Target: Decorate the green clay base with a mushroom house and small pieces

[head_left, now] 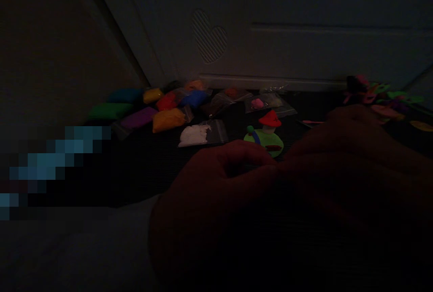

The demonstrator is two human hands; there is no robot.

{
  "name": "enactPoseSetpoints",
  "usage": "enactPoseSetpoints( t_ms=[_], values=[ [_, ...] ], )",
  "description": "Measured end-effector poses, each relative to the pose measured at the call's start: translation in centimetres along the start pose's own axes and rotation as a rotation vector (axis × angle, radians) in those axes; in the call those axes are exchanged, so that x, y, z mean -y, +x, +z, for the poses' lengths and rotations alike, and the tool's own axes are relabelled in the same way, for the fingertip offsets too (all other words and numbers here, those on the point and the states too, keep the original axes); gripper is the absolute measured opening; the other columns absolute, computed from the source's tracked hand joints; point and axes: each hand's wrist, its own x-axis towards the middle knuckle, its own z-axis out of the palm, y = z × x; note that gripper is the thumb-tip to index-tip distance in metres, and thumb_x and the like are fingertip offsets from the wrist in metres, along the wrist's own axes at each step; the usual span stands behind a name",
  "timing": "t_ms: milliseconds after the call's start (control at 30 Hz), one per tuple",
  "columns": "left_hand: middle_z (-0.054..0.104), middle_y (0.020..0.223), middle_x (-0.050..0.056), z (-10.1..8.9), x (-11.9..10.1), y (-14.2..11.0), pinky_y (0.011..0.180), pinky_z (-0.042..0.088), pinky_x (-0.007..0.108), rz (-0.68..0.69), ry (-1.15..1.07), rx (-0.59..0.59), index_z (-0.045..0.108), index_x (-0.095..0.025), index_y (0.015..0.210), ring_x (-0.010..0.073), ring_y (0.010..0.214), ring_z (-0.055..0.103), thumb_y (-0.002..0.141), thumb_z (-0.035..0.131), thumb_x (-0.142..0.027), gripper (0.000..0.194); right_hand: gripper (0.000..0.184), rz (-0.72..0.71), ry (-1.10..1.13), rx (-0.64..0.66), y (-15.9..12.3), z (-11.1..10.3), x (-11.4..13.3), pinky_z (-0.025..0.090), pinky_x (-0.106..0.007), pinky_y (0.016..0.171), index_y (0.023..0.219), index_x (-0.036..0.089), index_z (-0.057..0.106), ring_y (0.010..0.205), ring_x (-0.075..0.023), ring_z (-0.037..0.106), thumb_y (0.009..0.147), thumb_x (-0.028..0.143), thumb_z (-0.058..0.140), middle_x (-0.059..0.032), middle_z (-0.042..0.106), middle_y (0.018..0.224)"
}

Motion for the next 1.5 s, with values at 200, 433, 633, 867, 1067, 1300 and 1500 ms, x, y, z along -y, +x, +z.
enactPoseSetpoints(
  t_ms=[200,433,633,867,1067,1300,1500],
  values=[
    [0.065,0.073,-0.006,0.2,0.06,0.03,0.058,0.042,0.021,-0.047,-0.031,0.014,0.066,-0.026,0.08,0.0134,0.071,0.059,0.074,0.06,-0.043,0.019,0.005,-0.016,-0.059,-0.019,0.14,0.6,-0.02,0.035,-0.033,0.069,0.085,0.018,0.055,0.076,-0.0113,0.048,0.081,0.018,0.051,0.0004,0.057,0.081],
    [0.066,0.077,-0.007,0.15,-0.01,-0.2,0.057,0.042,0.019,-0.024,-0.111,0.012,0.067,-0.027,0.078,0.0119,0.069,0.059,0.074,0.061,-0.041,0.016,0.003,0.137,0.088,-0.022,0.12,0.35,0.15,0.039,-0.026,0.07,0.082,0.017,0.051,0.079,-0.0082,0.052,0.08,0.017,0.049,0.0017,0.055,0.08],
    [0.067,0.078,-0.006,0.1,0.17,-0.03,0.061,0.043,0.02,-0.012,-0.137,0.008,0.067,-0.025,0.079,0.0129,0.072,0.06,0.072,0.063,-0.04,0.016,0.008,0.179,0.169,-0.025,0.0,0.24,0.28,0.041,-0.026,0.075,0.086,0.018,0.056,0.084,-0.0087,0.052,0.08,0.017,0.05,0.0011,0.057,0.084],
    [0.067,0.077,-0.006,0.11,0.08,0.11,0.061,0.042,0.019,-0.007,-0.187,0.025,0.067,-0.025,0.08,0.0107,0.07,0.059,0.074,0.063,-0.035,0.013,0.013,0.145,0.107,0.0,-0.1,0.19,0.24,0.04,-0.028,0.075,0.092,0.019,0.057,0.086,-0.0095,0.052,0.079,0.018,0.054,0.0013,0.058,0.088],
    [0.067,0.079,-0.005,-0.02,0.15,0.17,0.066,0.042,0.019,0.02,-0.22,0.066,0.067,-0.023,0.082,0.0113,0.076,0.059,0.076,0.062,-0.032,0.012,0.01,0.033,-0.014,-0.011,0.19,0.02,0.01,0.039,-0.032,0.069,0.089,0.017,0.058,0.08,-0.0106,0.052,0.079,0.018,0.055,0.0006,0.059,0.086],
    [0.069,0.086,-0.004,-0.03,0.58,0.59,0.071,0.045,0.022,0.025,-0.3,0.112,0.069,-0.026,0.091,0.0145,0.083,0.061,0.078,0.06,-0.026,0.016,0.008,-0.014,-0.073,-0.037,0.31,-0.1,-0.16,0.039,-0.033,0.065,0.086,0.017,0.059,0.077,-0.0129,0.054,0.079,0.019,0.056,-0.0013,0.06,0.085],
    [0.069,0.084,-0.003,0.03,0.91,0.46,0.072,0.044,0.022,0.042,-0.277,0.073,0.069,-0.025,0.089,0.0146,0.082,0.061,0.079,0.058,-0.028,0.015,0.01,-0.014,-0.08,-0.033,0.41,-0.02,-0.2,0.04,-0.035,0.066,0.087,0.016,0.06,0.077,-0.0136,0.054,0.08,0.021,0.054,-0.0013,0.061,0.085]
  ],
)
